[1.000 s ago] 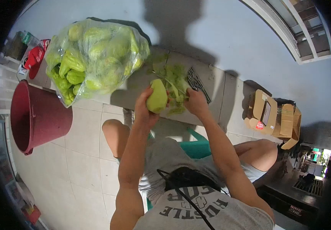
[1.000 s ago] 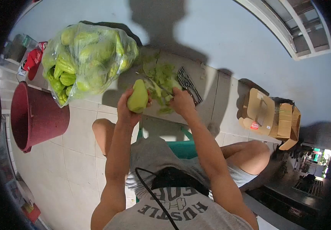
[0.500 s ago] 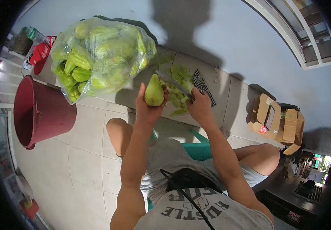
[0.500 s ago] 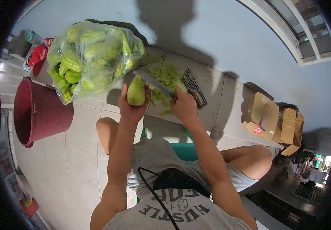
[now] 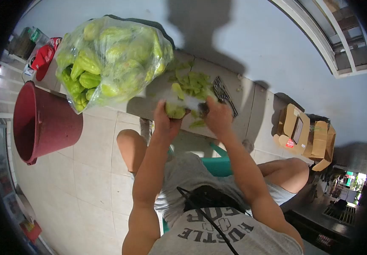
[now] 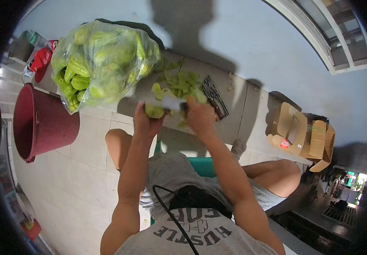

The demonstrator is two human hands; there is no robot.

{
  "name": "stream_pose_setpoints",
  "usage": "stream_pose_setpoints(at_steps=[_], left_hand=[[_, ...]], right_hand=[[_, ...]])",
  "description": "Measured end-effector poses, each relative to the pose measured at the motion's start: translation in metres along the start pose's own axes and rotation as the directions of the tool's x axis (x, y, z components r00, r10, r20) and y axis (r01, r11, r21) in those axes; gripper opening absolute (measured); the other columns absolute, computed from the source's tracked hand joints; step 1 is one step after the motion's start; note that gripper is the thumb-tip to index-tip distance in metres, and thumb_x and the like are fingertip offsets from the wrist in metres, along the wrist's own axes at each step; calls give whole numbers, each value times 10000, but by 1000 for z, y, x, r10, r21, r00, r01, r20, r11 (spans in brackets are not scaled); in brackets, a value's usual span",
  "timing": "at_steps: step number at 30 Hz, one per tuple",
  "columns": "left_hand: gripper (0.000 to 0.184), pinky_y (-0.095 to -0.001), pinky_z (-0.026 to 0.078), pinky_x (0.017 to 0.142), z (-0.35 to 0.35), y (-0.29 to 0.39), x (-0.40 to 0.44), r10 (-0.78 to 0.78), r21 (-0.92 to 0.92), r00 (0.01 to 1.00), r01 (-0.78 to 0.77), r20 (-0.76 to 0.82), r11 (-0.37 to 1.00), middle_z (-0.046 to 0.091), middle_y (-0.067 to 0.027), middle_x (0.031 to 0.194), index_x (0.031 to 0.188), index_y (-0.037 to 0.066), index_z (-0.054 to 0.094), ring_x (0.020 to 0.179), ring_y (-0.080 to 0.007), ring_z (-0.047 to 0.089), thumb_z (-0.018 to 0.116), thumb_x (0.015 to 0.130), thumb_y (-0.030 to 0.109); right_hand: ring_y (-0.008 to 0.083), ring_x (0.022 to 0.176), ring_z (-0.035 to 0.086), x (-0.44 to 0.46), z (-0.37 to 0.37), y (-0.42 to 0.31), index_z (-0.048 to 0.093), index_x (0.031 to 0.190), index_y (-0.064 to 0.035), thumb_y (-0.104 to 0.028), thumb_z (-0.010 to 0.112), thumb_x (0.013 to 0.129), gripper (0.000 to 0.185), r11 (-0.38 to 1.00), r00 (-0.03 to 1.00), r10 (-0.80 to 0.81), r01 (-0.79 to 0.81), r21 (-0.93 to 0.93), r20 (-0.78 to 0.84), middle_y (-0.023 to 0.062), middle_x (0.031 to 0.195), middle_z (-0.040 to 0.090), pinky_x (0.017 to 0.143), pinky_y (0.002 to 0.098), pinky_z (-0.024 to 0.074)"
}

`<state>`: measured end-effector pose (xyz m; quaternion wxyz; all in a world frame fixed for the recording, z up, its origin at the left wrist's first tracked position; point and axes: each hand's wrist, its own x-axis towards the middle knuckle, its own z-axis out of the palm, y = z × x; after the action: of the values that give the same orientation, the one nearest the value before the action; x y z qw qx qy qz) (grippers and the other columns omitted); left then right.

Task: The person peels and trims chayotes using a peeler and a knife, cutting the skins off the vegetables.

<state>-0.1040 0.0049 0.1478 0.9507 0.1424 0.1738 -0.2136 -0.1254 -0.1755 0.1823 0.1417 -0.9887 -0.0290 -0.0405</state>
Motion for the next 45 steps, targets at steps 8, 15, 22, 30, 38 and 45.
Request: stream_pose_setpoints(at_steps=[8,15,22,30,38,45], left_hand=[[507,-359,505,690,29,4,-5,15,24,990,-12,-138,1000,588,-162,992,1243,5,509,834,-264,583,449,977,433],[588,-326,476,712,14,11,1,-53,-157,947,108,317,982,582,-159,993,1359,19,441,795,-225,528,393,976,462],[576,-335,470,702,19,7,-3,-11,-128,981,37,195,991,575,-168,990,1370,10,430,815,-231,524,380,982,434],[521,-374,519,813,-2,11,7,-20,-177,966,68,257,982,602,-198,1040,1346,14,458,919,-275,595,375,970,365],[525,-421,541,905,-5,12,8,67,-210,963,-11,260,978,572,-211,1146,1352,8,448,1043,-305,604,480,918,302],[301,-469,534,845,2,16,8,193,-47,980,-195,-40,980,635,-110,946,1075,74,570,895,-292,635,518,922,328]], right_hand=[[361,656,644,0,-4,26,507,879,-41,-131,682,782,219,984,989,142,-136,112,-49,175,690,616,590,483,497],[367,686,588,-3,17,43,527,940,29,-102,641,791,229,927,942,297,-324,190,154,217,786,595,665,441,477],[408,714,600,-15,5,27,493,985,28,-137,633,855,253,802,907,335,-417,428,255,259,795,594,672,439,462],[260,625,585,-22,15,12,460,1013,2,-187,575,950,231,805,956,236,-293,516,174,169,713,598,602,387,439],[248,593,580,-28,15,-2,467,1021,-3,-155,558,953,190,776,976,169,-217,593,137,150,661,574,570,387,428],[453,773,625,-37,14,-20,459,1061,-15,-197,569,934,248,815,970,153,-231,532,187,241,827,637,652,478,470]])
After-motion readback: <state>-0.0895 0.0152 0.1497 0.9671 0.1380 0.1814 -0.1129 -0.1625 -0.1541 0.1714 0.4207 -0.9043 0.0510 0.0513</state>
